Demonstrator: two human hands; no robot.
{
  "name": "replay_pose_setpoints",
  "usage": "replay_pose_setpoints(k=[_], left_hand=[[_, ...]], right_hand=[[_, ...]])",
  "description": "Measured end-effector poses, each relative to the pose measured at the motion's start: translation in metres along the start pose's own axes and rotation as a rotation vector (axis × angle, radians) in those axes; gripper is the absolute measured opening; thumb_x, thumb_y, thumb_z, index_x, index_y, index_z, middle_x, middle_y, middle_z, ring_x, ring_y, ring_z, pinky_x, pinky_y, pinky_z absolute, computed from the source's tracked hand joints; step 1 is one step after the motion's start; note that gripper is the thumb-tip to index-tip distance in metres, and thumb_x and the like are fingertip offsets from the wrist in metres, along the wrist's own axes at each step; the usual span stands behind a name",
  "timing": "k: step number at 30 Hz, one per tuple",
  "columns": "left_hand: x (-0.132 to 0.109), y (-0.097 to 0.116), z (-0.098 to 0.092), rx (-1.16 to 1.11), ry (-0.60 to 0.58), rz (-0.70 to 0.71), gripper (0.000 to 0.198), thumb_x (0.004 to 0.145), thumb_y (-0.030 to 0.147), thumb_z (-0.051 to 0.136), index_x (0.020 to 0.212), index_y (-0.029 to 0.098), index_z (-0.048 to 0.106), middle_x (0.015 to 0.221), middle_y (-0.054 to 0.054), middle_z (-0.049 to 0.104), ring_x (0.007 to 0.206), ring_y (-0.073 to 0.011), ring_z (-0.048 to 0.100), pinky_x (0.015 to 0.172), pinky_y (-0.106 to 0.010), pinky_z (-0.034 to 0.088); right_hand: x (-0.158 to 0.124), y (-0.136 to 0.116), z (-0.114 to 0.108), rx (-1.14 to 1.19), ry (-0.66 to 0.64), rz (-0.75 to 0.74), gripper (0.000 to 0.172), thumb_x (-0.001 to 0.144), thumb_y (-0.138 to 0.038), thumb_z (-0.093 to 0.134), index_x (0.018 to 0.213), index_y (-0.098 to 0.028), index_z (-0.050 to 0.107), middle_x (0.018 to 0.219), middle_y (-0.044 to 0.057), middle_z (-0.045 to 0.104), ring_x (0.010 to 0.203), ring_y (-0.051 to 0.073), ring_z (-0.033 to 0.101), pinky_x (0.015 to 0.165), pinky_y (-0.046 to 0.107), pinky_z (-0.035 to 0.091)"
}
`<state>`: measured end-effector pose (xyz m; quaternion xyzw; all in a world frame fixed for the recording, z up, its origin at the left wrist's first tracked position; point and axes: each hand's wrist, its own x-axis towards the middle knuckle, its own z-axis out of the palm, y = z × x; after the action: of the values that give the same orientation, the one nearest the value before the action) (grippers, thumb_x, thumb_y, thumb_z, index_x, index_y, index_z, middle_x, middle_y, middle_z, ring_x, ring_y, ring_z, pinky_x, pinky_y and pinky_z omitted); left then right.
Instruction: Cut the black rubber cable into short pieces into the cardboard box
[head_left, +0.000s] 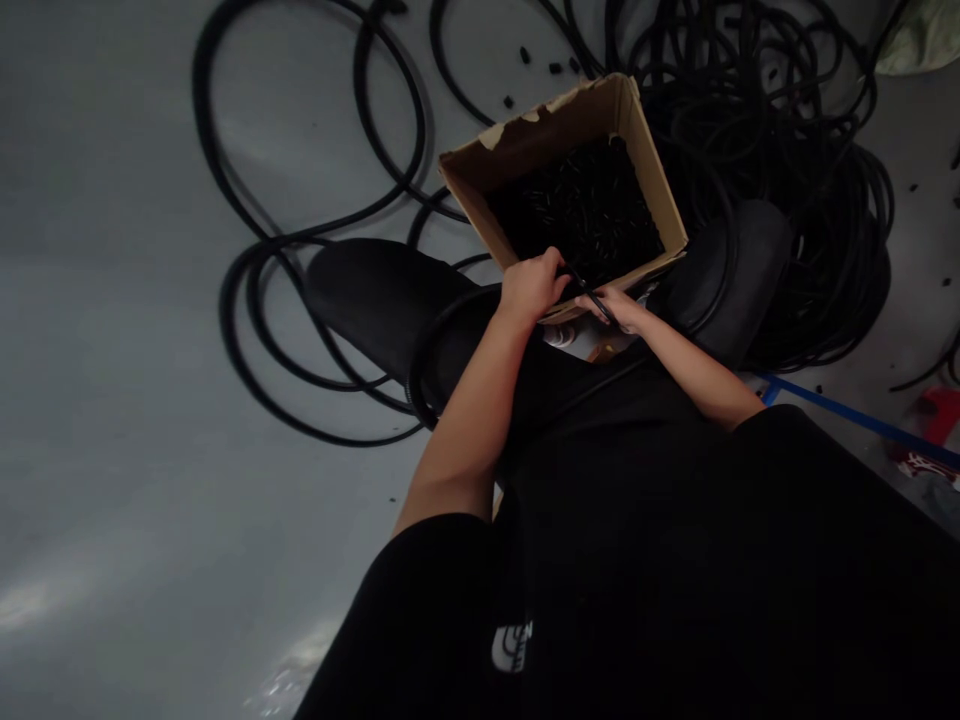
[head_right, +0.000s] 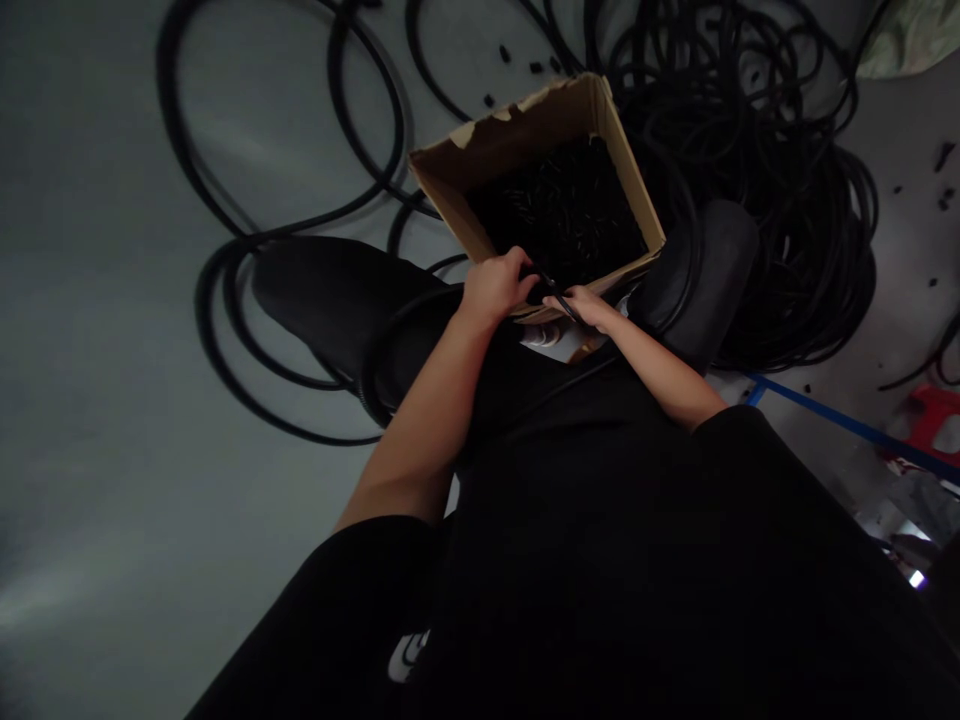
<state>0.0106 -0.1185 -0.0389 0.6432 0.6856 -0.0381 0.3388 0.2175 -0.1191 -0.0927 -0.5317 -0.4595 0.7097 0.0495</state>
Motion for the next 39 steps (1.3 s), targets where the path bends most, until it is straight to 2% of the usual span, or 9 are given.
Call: replay_pose_setpoints(k=[5,10,15,19,25,30,33,36,39], left_hand=[[-0.008,0.001,-0.006,0.076,0.014,0.001,0.049,0.119,0.040,0.066,0.162,0.017,0.073,0.147,-0.028,0.087,0.148,-0.0475,0.079,0.123,-0.052,0.059],[-0.008,-0.006,-0.007,0.042,-0.067,0.064,0.044,0.121,0.034,0.064,0.161,0.021,0.077,0.158,-0.022,0.087,0.153,-0.0439,0.080,0.121,-0.050,0.062],[-0.005,-0.007,-0.005,-0.005,-0.066,0.097,0.037,0.119,0.032,0.072,0.152,0.022,0.084,0.150,-0.019,0.091,0.149,-0.0438,0.084,0.120,-0.050,0.064],[-0.003,-0.006,-0.005,-0.022,-0.064,0.074,0.035,0.118,0.033,0.078,0.151,0.024,0.085,0.149,-0.017,0.091,0.148,-0.0425,0.084,0.120,-0.048,0.063],[-0.002,-0.007,-0.007,-0.003,-0.039,0.024,0.037,0.121,0.037,0.070,0.153,0.025,0.081,0.150,-0.019,0.090,0.150,-0.0442,0.082,0.118,-0.050,0.063],[-0.001,-0.006,-0.008,-0.005,-0.051,0.003,0.033,0.120,0.033,0.074,0.150,0.024,0.082,0.148,-0.019,0.090,0.148,-0.0426,0.082,0.117,-0.048,0.061],[-0.001,-0.007,-0.005,0.021,-0.085,0.061,0.031,0.123,0.033,0.073,0.150,0.022,0.083,0.144,-0.017,0.092,0.142,-0.0375,0.084,0.112,-0.043,0.061],[0.001,-0.011,0.001,0.014,-0.126,0.137,0.031,0.125,0.035,0.073,0.149,0.021,0.085,0.144,-0.017,0.092,0.138,-0.0362,0.086,0.108,-0.042,0.061],[0.007,-0.019,0.010,-0.068,-0.100,0.156,0.030,0.120,0.033,0.077,0.145,0.022,0.088,0.141,-0.016,0.093,0.135,-0.0367,0.087,0.110,-0.043,0.063]], right_hand=[[0.000,-0.002,0.001,0.054,0.028,0.017,0.061,0.105,-0.052,0.101,0.076,-0.025,0.054,0.059,-0.006,0.050,0.057,0.010,0.042,0.052,0.023,0.033],[0.004,0.003,0.002,0.129,-0.029,0.030,0.062,0.099,-0.053,0.109,0.081,-0.023,0.058,0.068,-0.005,0.053,0.063,0.010,0.050,0.054,0.018,0.040],[0.004,0.007,-0.001,0.131,-0.044,-0.022,0.058,0.098,-0.057,0.109,0.088,-0.022,0.064,0.074,-0.006,0.053,0.069,0.012,0.049,0.059,0.020,0.043],[-0.001,0.002,-0.004,0.066,-0.022,-0.016,0.061,0.097,-0.058,0.108,0.085,-0.024,0.059,0.065,-0.009,0.048,0.062,0.011,0.044,0.055,0.023,0.036],[0.002,0.004,-0.004,-0.010,0.049,0.046,0.058,0.106,-0.040,0.098,0.073,-0.026,0.052,0.052,-0.007,0.047,0.048,0.009,0.039,0.046,0.024,0.027],[0.006,0.009,-0.002,-0.010,0.031,0.080,0.058,0.109,-0.031,0.099,0.073,-0.025,0.053,0.053,-0.006,0.052,0.046,0.009,0.041,0.044,0.021,0.032],[0.005,0.008,-0.003,-0.006,-0.019,0.088,0.049,0.113,-0.028,0.095,0.079,-0.021,0.060,0.055,-0.007,0.055,0.050,0.009,0.046,0.046,0.018,0.037],[0.004,0.006,-0.005,-0.005,-0.044,0.086,0.041,0.113,-0.020,0.092,0.082,-0.018,0.066,0.060,-0.006,0.061,0.056,0.008,0.054,0.052,0.015,0.043],[0.004,0.004,-0.007,0.003,-0.030,0.063,0.046,0.113,-0.021,0.093,0.077,-0.019,0.063,0.058,-0.007,0.058,0.053,0.007,0.052,0.051,0.015,0.042]])
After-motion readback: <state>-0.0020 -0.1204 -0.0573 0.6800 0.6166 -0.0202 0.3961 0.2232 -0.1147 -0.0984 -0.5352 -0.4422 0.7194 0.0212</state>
